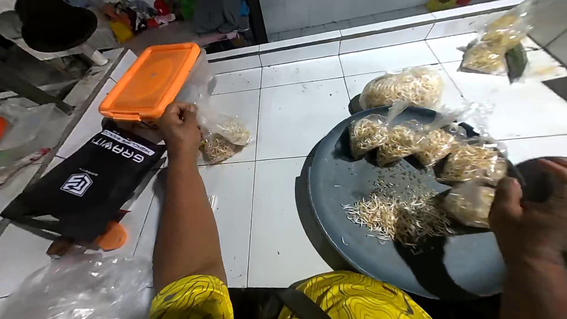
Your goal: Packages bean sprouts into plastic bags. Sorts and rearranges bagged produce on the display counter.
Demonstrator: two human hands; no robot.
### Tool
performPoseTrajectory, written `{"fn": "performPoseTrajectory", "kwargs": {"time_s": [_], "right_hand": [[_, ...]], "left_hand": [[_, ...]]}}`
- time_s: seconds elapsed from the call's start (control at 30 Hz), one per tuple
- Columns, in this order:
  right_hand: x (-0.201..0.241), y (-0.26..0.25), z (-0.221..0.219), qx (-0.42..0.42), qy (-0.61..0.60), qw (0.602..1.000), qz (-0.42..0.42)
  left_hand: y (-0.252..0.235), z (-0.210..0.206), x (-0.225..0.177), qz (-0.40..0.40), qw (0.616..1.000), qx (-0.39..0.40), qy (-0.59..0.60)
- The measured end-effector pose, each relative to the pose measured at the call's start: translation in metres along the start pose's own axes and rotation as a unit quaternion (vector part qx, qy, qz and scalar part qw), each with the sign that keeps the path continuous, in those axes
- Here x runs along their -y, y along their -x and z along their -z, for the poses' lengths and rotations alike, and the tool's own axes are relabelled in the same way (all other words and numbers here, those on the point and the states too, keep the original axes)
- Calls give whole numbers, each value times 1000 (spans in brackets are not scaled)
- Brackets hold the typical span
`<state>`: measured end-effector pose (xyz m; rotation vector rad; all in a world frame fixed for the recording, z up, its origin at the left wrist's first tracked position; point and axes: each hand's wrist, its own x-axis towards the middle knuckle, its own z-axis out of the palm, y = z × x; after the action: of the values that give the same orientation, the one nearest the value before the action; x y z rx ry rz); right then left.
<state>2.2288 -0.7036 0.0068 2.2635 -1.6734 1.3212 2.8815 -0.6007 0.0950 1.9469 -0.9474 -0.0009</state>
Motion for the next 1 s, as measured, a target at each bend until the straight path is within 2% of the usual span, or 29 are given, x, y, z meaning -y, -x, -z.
{"fn": "performPoseTrajectory", "kwargs": {"time_s": [0.1,0.2,0.3,0.37,0.43,0.5,0.57,0.63,0.73,0.87,0.93,0.97,1.0], "right_hand": [[56,-6,-2,66,-106,991,37],[106,-13,-17,195,-228,953,47],[161,-21,-31,326,-330,885,39],[194,-31,-37,419,-377,825,20],[219,-42,-44,493,-415,764,17],[238,-54,-47,539,-431,723,45],[251,-66,-45,530,-426,725,110],[250,-78,-42,481,-402,755,191],[232,-91,-30,395,-335,824,229],[191,-88,-28,319,-246,886,231],[172,-72,-28,295,-225,904,214],[167,-61,-26,288,-216,910,204],[164,-48,-25,280,-216,915,195]], "left_hand": [[14,16,-50,-144,987,64,-18],[31,33,-94,-238,965,109,5],[52,43,-128,-296,934,184,74],[69,41,-146,-329,906,240,118],[86,29,-163,-359,879,285,133],[101,9,-178,-382,856,315,148],[115,-11,-189,-395,840,333,168],[128,-26,-195,-403,834,329,183],[151,-44,-185,-356,847,295,262],[203,-77,-153,-202,875,280,338],[236,-98,-136,-44,874,333,352],[251,-109,-131,57,847,381,366],[266,-119,-127,150,799,432,390]]}}
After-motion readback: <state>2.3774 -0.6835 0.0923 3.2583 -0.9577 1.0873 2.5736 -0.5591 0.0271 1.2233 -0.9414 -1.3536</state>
